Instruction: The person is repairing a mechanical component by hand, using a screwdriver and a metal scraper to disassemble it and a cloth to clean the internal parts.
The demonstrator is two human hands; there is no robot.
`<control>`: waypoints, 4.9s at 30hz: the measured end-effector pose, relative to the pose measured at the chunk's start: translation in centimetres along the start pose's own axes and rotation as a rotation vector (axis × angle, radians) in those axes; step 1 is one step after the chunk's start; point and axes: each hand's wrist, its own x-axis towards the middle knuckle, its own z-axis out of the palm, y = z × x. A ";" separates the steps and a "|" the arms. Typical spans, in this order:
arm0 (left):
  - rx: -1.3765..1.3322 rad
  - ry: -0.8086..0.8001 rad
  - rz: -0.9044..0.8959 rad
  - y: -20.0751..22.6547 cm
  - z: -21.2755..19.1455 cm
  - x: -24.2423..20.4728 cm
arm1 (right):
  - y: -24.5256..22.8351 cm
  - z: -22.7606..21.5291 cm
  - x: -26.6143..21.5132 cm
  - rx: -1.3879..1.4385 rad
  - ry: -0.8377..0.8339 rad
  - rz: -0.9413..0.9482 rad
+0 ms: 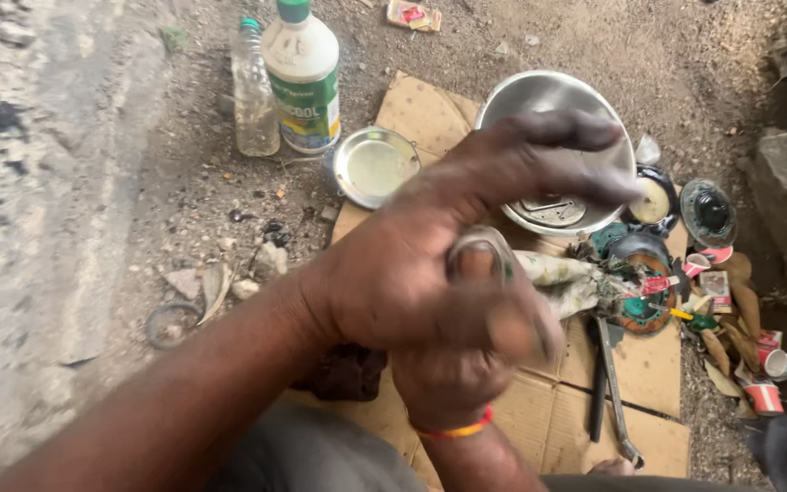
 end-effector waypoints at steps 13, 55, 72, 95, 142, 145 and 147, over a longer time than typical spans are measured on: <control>-0.453 -0.231 -0.245 -1.8 -1.9 0.2 | 4.9 -1.4 3.8 -0.034 -0.220 -0.054; 0.707 0.116 -0.835 -5.5 4.8 -9.0 | 0.7 -10.8 12.0 0.377 0.137 0.064; 0.219 0.019 -0.901 -12.4 6.0 -7.1 | 0.5 -22.8 12.1 0.509 0.514 0.225; 0.463 -0.058 -0.518 -8.9 9.0 -6.4 | -6.8 -17.3 9.9 0.245 0.075 -0.161; 0.646 -0.312 -0.880 -7.1 9.1 -4.8 | -1.2 -25.7 11.3 0.536 0.429 0.138; 0.421 -0.133 -0.911 -7.5 8.5 -4.9 | -1.2 -25.1 11.2 0.551 0.396 0.107; 0.175 -0.049 -0.792 -7.9 8.8 -4.9 | -1.6 -24.9 11.5 0.644 0.494 0.125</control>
